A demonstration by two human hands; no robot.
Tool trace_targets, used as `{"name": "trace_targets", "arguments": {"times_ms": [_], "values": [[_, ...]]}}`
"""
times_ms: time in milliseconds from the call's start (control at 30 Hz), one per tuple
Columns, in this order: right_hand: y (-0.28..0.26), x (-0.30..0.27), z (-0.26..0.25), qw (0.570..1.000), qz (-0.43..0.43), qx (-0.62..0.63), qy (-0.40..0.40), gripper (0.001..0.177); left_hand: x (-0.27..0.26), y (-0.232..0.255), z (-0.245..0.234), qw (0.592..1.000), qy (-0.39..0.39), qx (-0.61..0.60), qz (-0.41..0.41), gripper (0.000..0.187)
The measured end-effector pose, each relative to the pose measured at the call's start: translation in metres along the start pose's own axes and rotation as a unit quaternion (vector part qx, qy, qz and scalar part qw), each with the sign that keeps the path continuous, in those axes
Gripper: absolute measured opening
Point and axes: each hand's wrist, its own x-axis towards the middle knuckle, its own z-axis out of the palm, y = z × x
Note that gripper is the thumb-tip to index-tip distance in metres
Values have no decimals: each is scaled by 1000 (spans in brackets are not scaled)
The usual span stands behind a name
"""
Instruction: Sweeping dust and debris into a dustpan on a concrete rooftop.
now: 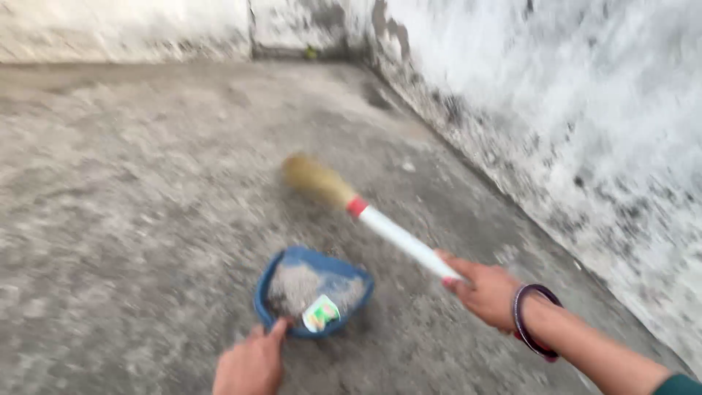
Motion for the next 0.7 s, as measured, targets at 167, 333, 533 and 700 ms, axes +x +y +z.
{"name": "trace_targets", "arguments": {"times_ms": [167,333,533,700], "values": [[141,-2,19,984,140,55,92,61,15,40,14,997,31,-58,28,41],[218,-20,50,927,347,137,41,67,34,70,46,997,12,-48,64,42],[197,-68,114,977,181,44,-102,82,54,83,43,997,18,0,77,45],[327,-97,164,989,-40,123,73,74,57,75,32,998,-1,27,63,50]]}}
